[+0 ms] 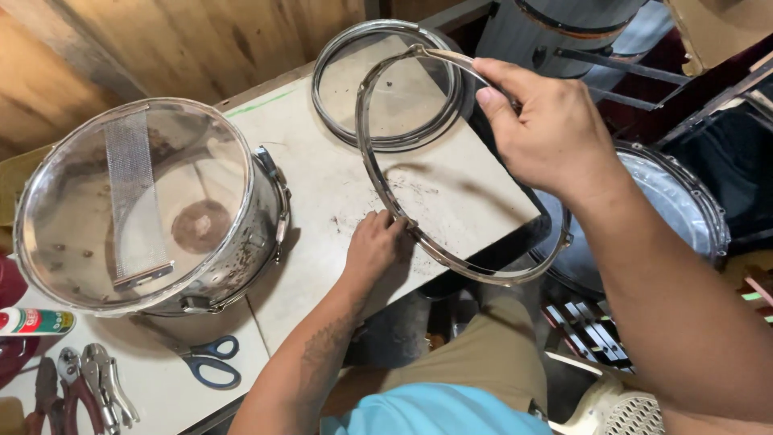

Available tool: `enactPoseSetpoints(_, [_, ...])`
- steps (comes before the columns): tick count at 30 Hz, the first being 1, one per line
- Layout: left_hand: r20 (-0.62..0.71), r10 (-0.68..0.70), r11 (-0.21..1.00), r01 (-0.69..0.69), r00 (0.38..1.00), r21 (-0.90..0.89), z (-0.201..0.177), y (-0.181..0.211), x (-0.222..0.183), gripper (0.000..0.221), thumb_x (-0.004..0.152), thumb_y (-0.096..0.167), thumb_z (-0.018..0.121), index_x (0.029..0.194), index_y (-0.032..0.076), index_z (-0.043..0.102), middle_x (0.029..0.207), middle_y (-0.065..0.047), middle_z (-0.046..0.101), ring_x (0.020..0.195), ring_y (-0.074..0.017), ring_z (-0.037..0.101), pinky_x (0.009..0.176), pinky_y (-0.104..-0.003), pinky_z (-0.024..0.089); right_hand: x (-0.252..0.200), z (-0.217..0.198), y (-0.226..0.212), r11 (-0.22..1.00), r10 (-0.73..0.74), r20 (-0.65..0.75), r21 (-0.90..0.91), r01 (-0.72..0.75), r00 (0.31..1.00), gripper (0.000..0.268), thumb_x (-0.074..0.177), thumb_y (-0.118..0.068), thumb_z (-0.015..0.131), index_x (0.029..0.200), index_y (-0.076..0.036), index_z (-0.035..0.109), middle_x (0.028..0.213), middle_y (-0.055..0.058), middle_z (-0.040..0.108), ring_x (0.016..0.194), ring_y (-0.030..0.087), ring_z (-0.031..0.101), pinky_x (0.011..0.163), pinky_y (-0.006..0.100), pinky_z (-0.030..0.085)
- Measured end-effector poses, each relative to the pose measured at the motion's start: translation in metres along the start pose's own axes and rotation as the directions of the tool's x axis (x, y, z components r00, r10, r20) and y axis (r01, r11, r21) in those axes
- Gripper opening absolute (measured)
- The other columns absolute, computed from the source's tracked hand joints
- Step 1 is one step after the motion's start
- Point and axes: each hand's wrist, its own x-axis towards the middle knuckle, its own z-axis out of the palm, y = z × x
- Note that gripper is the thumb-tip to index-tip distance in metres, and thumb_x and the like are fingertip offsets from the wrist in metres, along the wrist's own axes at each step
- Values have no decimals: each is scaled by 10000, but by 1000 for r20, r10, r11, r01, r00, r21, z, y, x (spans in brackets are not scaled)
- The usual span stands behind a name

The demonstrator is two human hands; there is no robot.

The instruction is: Inspect and fit metal hoops onto a drum shell

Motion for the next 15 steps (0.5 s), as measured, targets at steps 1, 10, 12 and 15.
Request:
enactPoseSetpoints(1, [2,3,1000,-3,1000,-1,-7,9,4,389,831,84,609,1211,64,691,930,-133,560,825,-339,533,693,-471,489,0,2,-2,1000,4,-1,0,-4,1000,365,1043,-218,573,1354,-70,694,1275,131,722,1174,307,671,995,401,485])
enactPoseSetpoints(10, [292,-11,999,22,956,-35,-36,31,20,311,848,156,613,1136,48,664,1057,-121,664,920,-260,592,766,-387,579,-3,19,-16,969,-95,-23,-230,88,995,423,1005,-171,595,1419,-134,674,981,199,770,805,480,689,743,568,520])
enactPoseSetpoints(12, [175,57,977,-91,983,194,-10,11,23,242,854,153,565,1014,51,715,924,-72,632,804,-234,512,645,-365,494,-4,17,-28,965,28,43,-262,-16,999,501,960,-158,530,1442,-205,656,766,239,703,685,532,653,626,643,499])
enactPoseSetpoints(15, [251,184,983,-185,950,-18,10,25,9,410,833,67,511,1197,-2,688,1011,-133,636,930,-313,573,788,-413,527,-5,19,-38,952,102,86,-297,-72,991,544,942,-173,500,1464,-263,625,761,194,680,662,557,642,597,675,483])
